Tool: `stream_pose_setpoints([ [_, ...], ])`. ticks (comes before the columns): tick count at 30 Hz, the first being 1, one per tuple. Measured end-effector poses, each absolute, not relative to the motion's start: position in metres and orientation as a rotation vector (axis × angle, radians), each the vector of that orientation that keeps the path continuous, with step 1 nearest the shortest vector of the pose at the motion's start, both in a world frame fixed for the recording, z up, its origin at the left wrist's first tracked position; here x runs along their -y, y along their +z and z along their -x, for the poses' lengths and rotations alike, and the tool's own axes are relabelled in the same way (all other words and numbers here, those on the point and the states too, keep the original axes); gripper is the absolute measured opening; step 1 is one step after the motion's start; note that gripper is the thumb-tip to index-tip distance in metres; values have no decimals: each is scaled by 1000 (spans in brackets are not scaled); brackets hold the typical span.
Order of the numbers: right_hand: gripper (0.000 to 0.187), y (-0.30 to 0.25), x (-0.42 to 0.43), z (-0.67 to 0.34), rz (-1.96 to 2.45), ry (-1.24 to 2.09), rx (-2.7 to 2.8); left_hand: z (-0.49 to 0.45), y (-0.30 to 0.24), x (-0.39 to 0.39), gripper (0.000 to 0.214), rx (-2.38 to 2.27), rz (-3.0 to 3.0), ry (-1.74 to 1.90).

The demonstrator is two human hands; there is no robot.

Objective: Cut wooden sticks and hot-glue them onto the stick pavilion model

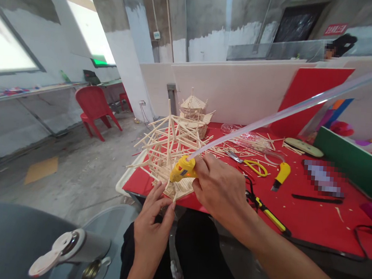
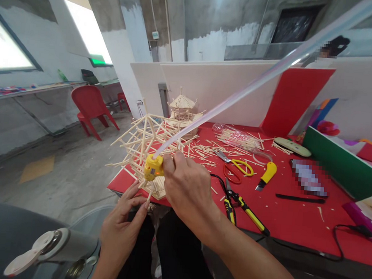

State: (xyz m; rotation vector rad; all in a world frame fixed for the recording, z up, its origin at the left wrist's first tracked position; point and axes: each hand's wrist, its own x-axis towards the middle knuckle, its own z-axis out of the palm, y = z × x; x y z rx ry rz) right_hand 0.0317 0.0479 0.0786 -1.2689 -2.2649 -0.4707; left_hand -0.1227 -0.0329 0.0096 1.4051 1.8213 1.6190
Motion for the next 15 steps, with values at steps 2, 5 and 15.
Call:
stream_pose_setpoints([
  [2, 17, 79, -47, -32, 1269, -455, 2272, 123, 9, 33, 10, -1826, -1424, 1613],
  [5, 19, 79, -47, -33, 1281, -435, 2277, 123, 8, 34, 8, -1861, -1492, 1567],
  [15, 24, 78, -49, -34, 1317, -412, 2214, 123, 4, 26, 26, -1657, -809, 1549],
])
